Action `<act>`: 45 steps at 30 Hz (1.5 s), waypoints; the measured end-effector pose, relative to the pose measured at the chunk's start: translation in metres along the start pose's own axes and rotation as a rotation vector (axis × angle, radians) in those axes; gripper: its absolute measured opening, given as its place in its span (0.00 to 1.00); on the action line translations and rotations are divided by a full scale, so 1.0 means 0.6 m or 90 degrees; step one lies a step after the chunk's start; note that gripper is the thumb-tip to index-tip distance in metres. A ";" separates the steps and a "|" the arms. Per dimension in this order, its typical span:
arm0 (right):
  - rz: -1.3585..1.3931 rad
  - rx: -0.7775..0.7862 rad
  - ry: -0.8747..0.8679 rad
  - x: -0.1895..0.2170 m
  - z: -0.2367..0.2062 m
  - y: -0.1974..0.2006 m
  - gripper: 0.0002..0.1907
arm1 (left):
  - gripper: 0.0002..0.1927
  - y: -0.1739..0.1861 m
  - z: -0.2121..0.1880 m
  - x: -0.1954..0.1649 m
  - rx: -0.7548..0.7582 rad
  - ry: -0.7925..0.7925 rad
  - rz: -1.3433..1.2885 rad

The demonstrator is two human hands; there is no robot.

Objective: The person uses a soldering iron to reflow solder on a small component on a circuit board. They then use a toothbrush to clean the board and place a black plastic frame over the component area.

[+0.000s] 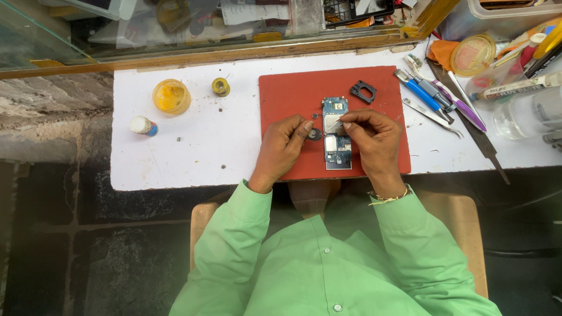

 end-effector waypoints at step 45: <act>-0.022 -0.047 -0.023 0.012 0.000 0.001 0.07 | 0.12 0.004 0.007 0.025 -0.089 0.049 -0.074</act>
Point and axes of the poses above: each hand's wrist, its own z-axis towards the middle knuckle, its own y-axis out of the back of the hand, x = y × z, the point moved 8 cm from there along z, towards the middle knuckle, and after that the axes turned 13 degrees about y, right-handed, at the moved point
